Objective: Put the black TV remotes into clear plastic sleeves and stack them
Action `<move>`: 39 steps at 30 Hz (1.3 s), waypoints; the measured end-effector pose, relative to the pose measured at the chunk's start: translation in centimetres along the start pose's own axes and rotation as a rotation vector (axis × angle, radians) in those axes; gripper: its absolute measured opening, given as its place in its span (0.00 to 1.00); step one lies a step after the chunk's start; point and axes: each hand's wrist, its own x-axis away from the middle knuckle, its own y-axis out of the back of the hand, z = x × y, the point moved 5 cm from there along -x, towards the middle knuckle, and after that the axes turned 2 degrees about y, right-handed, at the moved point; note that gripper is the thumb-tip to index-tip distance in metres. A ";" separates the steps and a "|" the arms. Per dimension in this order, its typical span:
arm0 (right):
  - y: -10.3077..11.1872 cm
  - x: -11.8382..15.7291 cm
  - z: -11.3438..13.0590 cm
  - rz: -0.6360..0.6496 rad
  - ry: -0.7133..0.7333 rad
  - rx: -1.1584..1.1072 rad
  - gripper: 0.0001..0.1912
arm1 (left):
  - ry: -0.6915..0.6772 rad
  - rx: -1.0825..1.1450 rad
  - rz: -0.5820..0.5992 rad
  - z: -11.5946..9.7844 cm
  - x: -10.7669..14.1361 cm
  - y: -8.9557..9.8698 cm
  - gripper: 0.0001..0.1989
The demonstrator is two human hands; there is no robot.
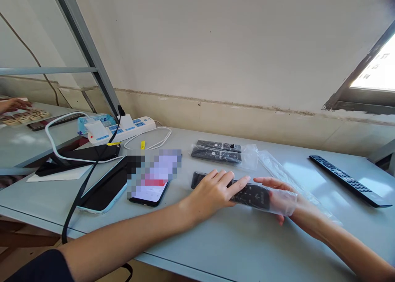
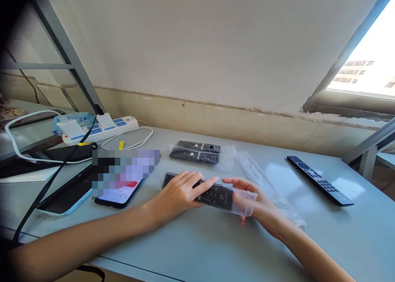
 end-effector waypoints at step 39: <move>0.6 -0.8 2.3 -0.082 0.125 0.241 0.40 | 0.390 0.024 0.311 1.9 0.4 -2.2 0.38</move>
